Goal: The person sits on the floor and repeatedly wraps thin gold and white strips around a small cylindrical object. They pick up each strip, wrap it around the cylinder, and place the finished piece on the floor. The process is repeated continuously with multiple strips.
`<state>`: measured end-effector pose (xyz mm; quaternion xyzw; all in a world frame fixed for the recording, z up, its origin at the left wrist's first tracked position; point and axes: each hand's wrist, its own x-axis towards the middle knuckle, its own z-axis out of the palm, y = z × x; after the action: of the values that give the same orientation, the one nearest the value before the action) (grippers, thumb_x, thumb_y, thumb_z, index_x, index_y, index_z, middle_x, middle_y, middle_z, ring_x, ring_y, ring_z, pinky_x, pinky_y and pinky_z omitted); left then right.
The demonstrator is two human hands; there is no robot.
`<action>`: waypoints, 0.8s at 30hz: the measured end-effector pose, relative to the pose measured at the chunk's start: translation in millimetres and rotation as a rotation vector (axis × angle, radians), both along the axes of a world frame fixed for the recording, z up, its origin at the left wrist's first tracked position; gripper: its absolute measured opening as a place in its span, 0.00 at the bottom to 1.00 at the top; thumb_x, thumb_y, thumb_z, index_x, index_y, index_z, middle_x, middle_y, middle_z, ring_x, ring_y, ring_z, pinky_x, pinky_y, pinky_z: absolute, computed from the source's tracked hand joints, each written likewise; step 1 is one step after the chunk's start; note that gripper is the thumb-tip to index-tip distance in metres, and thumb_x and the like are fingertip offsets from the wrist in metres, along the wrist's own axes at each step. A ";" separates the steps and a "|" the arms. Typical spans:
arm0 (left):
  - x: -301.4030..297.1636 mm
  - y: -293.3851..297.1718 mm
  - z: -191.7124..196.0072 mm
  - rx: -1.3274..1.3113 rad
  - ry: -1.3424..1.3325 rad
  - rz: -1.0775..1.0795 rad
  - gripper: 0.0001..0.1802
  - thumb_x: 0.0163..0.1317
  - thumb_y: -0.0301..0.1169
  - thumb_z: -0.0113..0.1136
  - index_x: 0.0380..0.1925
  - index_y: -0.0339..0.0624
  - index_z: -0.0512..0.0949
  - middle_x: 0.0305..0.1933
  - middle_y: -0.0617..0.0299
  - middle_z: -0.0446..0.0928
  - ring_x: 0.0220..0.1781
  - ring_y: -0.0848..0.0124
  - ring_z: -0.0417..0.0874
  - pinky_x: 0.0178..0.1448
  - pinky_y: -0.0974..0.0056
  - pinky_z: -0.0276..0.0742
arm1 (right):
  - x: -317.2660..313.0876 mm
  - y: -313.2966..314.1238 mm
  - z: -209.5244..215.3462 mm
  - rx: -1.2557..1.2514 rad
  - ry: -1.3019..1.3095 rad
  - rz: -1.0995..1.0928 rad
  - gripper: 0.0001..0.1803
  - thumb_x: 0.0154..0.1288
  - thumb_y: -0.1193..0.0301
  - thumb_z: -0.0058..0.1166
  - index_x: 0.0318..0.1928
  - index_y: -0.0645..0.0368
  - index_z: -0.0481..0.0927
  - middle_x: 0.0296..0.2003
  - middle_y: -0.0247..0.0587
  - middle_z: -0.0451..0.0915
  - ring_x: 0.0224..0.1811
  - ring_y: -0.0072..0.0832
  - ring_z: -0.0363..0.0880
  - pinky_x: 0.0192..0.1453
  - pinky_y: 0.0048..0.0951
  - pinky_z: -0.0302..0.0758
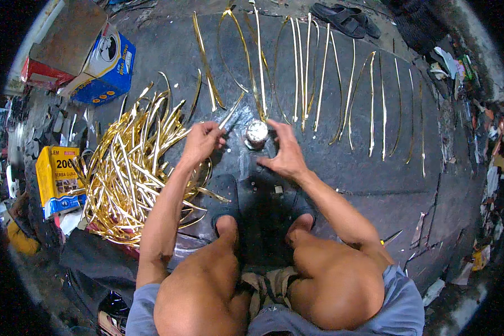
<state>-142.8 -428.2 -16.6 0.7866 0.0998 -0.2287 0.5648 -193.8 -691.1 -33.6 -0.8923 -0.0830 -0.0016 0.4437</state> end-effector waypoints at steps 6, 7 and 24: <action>-34.4 -12.6 -24.4 -0.364 0.203 0.195 0.20 0.63 0.18 0.56 0.56 0.29 0.80 0.32 0.60 0.81 0.29 0.75 0.84 0.34 0.71 0.86 | 18.0 15.1 -3.0 0.267 0.133 -0.133 0.30 0.53 0.68 0.74 0.56 0.61 0.78 0.42 0.43 0.82 0.44 0.32 0.84 0.44 0.31 0.82; -34.9 -13.9 -25.6 -0.413 0.225 0.215 0.21 0.63 0.18 0.56 0.57 0.30 0.80 0.32 0.60 0.81 0.28 0.75 0.84 0.34 0.72 0.85 | 20.6 9.4 -3.5 0.371 0.267 -0.188 0.31 0.54 0.65 0.75 0.56 0.60 0.77 0.43 0.47 0.84 0.46 0.37 0.86 0.45 0.35 0.83; -55.2 -6.7 -12.8 -1.089 0.537 -0.032 0.37 0.48 0.17 0.50 0.65 0.31 0.71 0.38 0.58 0.80 0.16 0.78 0.73 0.16 0.73 0.70 | 12.7 6.4 -2.7 0.344 0.070 -0.328 0.45 0.54 0.69 0.77 0.67 0.65 0.63 0.47 0.48 0.84 0.39 0.29 0.86 0.40 0.31 0.85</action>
<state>-198.0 -434.9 -29.4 0.3006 0.0954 -0.4460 0.8376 -181.1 -684.6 -36.2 -0.8047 0.0800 -0.0570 0.5855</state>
